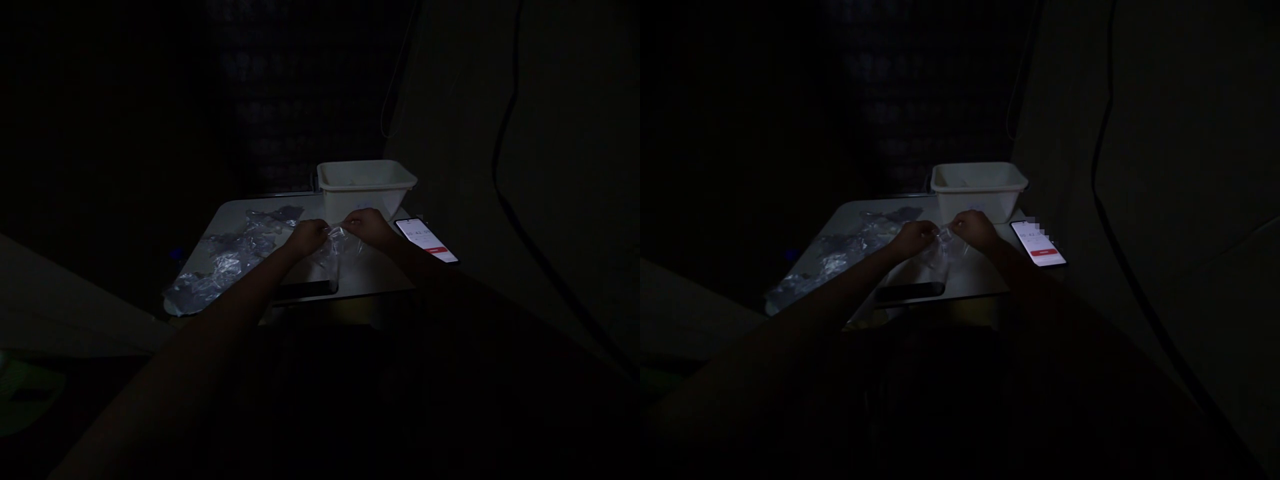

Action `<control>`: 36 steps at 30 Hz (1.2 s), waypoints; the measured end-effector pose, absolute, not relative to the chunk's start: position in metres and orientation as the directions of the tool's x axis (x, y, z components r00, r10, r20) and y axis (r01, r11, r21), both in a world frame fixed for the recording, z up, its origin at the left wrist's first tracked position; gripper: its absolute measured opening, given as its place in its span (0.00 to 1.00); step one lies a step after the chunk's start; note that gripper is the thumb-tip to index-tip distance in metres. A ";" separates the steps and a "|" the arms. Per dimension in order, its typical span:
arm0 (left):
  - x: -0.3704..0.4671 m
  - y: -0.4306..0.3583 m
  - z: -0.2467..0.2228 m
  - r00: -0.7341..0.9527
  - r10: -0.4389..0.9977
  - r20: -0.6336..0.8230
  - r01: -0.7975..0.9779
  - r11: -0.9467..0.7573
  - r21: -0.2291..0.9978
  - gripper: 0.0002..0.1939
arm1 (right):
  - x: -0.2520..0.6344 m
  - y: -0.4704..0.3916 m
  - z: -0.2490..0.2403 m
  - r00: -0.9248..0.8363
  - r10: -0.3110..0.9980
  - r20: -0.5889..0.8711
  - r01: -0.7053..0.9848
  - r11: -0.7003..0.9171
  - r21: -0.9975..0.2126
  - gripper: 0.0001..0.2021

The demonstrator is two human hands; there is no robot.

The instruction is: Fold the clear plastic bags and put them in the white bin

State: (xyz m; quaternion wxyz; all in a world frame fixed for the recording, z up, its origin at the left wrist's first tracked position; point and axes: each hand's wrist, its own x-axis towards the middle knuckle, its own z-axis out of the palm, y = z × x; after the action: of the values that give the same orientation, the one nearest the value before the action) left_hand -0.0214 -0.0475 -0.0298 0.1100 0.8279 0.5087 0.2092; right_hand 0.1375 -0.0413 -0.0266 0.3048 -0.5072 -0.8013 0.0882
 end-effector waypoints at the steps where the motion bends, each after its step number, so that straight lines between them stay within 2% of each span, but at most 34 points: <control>1: -0.024 -0.046 -0.030 0.388 0.891 0.235 0.797 -0.452 0.400 0.13 | 0.138 -0.041 -0.027 -0.304 0.867 0.395 0.756 0.471 -0.455 0.08; 5: -0.032 -0.041 -0.033 0.324 0.916 0.235 0.751 -0.400 0.526 0.10 | 0.141 -0.044 -0.028 -0.283 0.877 0.389 0.787 0.444 -0.429 0.10; 9: -0.034 -0.038 -0.037 0.298 0.930 0.214 0.630 -0.360 0.688 0.09 | 0.138 -0.046 -0.030 -0.366 0.799 0.477 0.766 0.550 -0.333 0.22; 11: -0.032 -0.038 -0.038 0.304 0.933 0.192 0.589 -0.342 0.732 0.08 | 0.133 -0.046 -0.031 -0.436 0.764 0.475 0.720 0.613 -0.324 0.17; 13: -0.030 -0.040 -0.037 0.295 0.940 0.170 0.550 -0.312 0.775 0.09 | 0.128 -0.045 -0.032 -0.464 0.764 0.449 0.691 0.629 -0.355 0.10; 16: -0.027 -0.045 -0.033 0.224 0.963 0.151 0.460 -0.241 0.855 0.12 | 0.125 -0.045 -0.031 -0.410 0.803 0.432 0.702 0.580 -0.413 0.11; 18: -0.027 -0.048 -0.029 0.188 0.974 0.123 0.382 -0.188 0.905 0.15 | 0.127 -0.045 -0.029 -0.313 0.842 0.440 0.725 0.511 -0.462 0.12; 21: -0.029 -0.052 -0.025 0.245 0.969 0.041 0.306 -0.117 0.945 0.17 | 0.135 -0.045 -0.025 -0.113 0.907 0.405 0.712 0.359 -0.603 0.11; 23: -0.031 -0.054 -0.025 0.303 0.953 -0.018 0.326 -0.085 0.942 0.20 | 0.140 -0.045 -0.023 0.045 0.944 0.326 0.652 0.220 -0.726 0.12; 25: -0.030 -0.056 -0.029 0.337 0.940 -0.054 0.401 -0.091 0.911 0.31 | 0.145 -0.045 -0.023 0.177 0.955 0.238 0.565 0.099 -0.819 0.12; 27: -0.027 -0.055 -0.035 0.343 0.938 -0.051 0.505 -0.139 0.852 0.40 | 0.147 -0.045 -0.024 0.233 0.957 0.174 0.477 0.043 -0.878 0.13; 29: -0.023 -0.053 -0.040 0.339 0.941 0.000 0.597 -0.215 0.773 0.42 | 0.147 -0.043 -0.027 0.207 0.969 0.133 0.406 0.039 -0.913 0.13; 31: -0.019 -0.050 -0.043 0.333 0.939 0.087 0.659 -0.298 0.691 0.36 | 0.145 -0.042 -0.029 0.162 0.981 0.105 0.356 0.041 -0.934 0.12; 35: -0.016 -0.042 -0.039 0.337 0.912 0.234 0.755 -0.410 0.511 0.08 | 0.140 -0.042 -0.029 0.105 0.991 0.085 0.356 0.042 -0.933 0.11; 36: -0.016 -0.041 -0.038 0.331 0.909 0.253 0.770 -0.415 0.484 0.07 | 0.139 -0.043 -0.028 0.092 0.992 0.087 0.370 0.047 -0.928 0.11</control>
State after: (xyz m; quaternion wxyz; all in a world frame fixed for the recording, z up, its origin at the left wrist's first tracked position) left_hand -0.0164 -0.0413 -0.0382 0.1399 0.8038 0.5223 0.2480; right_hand 0.1387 -0.0430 -0.0281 0.4405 -0.5934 -0.5738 0.3530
